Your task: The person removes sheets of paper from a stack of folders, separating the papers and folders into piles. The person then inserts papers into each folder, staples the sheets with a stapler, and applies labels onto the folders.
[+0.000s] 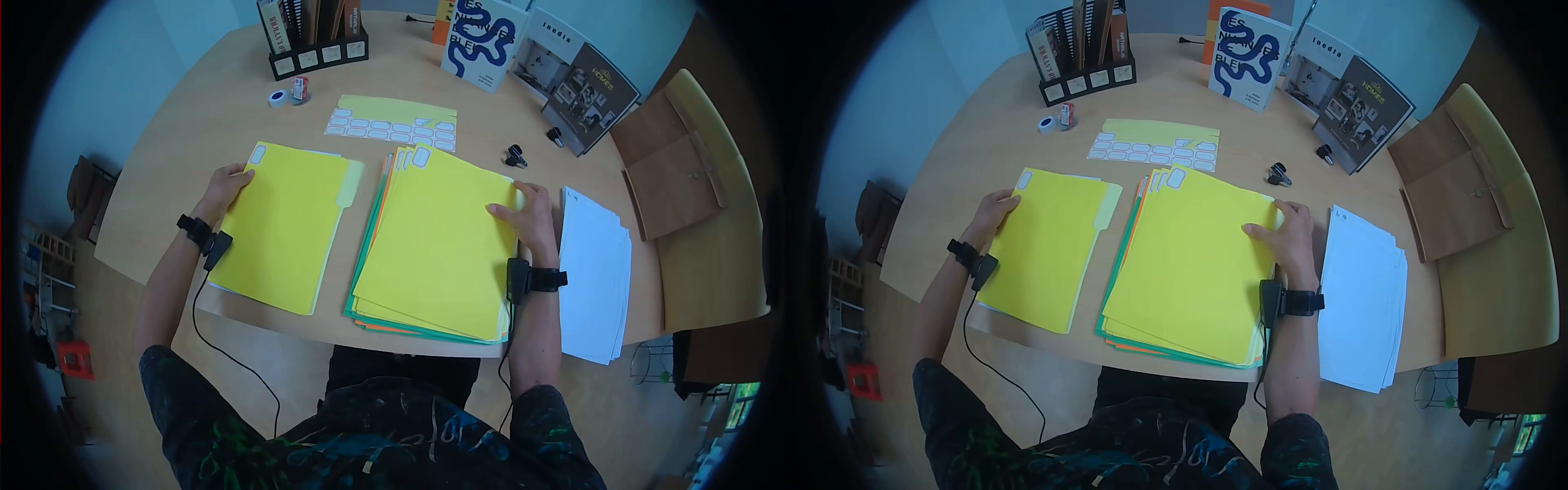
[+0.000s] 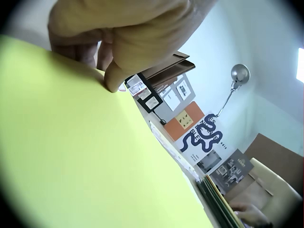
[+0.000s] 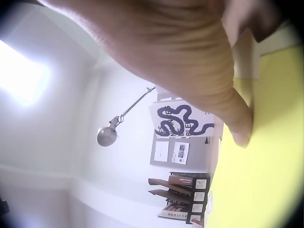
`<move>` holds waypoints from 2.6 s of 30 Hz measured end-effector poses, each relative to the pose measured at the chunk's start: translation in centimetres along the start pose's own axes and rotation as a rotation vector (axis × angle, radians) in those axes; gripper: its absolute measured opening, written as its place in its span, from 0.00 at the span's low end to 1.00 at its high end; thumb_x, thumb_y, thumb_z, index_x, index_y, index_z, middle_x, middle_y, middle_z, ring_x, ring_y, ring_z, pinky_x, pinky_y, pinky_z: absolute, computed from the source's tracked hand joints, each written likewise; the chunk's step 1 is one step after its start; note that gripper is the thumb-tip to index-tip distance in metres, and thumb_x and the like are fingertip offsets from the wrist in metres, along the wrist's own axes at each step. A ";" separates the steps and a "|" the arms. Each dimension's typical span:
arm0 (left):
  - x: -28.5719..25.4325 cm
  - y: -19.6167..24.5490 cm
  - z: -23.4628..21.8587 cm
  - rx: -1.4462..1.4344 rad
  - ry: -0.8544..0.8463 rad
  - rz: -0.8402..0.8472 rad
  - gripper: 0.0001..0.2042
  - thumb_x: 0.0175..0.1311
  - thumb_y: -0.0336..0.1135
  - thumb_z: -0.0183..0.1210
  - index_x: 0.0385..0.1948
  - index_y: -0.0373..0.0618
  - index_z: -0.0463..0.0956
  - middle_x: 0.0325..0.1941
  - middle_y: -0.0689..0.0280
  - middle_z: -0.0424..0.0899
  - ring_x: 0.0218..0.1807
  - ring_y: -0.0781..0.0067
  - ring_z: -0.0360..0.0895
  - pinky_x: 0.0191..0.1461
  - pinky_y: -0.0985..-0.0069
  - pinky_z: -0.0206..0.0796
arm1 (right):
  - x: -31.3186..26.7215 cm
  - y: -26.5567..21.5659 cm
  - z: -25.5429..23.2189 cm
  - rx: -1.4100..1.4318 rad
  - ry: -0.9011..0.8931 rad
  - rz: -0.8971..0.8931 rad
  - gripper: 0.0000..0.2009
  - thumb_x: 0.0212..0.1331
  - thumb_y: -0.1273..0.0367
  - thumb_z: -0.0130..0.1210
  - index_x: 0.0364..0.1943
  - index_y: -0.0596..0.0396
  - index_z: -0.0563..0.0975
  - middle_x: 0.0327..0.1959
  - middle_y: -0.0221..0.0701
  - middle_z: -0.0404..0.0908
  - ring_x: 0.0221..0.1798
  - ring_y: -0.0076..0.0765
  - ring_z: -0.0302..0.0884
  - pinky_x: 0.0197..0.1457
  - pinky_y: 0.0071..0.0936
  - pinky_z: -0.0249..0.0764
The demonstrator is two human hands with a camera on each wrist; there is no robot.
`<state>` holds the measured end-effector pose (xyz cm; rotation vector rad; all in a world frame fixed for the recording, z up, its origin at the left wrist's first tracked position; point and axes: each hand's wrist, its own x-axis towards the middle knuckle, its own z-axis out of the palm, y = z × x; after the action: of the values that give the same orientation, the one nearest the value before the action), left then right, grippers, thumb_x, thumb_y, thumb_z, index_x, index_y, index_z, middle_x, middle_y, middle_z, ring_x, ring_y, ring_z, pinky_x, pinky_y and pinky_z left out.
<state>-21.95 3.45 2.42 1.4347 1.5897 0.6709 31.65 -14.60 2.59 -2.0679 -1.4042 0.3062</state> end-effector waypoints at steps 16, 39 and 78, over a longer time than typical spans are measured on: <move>-3.8 10.7 20.2 0.066 -0.270 0.594 0.24 0.70 0.47 0.59 0.61 0.43 0.73 0.61 0.57 0.77 0.62 0.64 0.74 0.66 0.67 0.65 | 1.1 0.3 -0.2 0.462 0.008 -0.067 0.16 0.55 0.65 0.70 0.41 0.57 0.77 0.40 0.31 0.81 0.47 0.29 0.78 0.52 0.30 0.73; -2.6 11.2 21.5 -0.922 -0.385 0.393 0.14 0.77 0.43 0.52 0.47 0.41 0.74 0.47 0.65 0.78 0.53 0.79 0.75 0.60 0.81 0.65 | -7.0 1.0 -4.3 -0.555 0.263 0.080 0.22 0.55 0.56 0.65 0.42 0.64 0.77 0.38 0.44 0.81 0.40 0.57 0.82 0.46 0.49 0.79; -14.7 -6.7 10.7 -0.983 -0.077 0.367 0.18 0.71 0.44 0.60 0.51 0.39 0.74 0.48 0.62 0.80 0.51 0.76 0.79 0.57 0.80 0.69 | -9.2 -11.4 2.5 0.160 -0.558 -0.607 0.30 0.66 0.54 0.58 0.67 0.56 0.70 0.69 0.50 0.68 0.75 0.52 0.62 0.70 0.39 0.66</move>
<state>-16.63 -13.77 -4.73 0.9571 0.7095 1.3494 18.00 -19.22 6.16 -1.3803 -2.1691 0.7372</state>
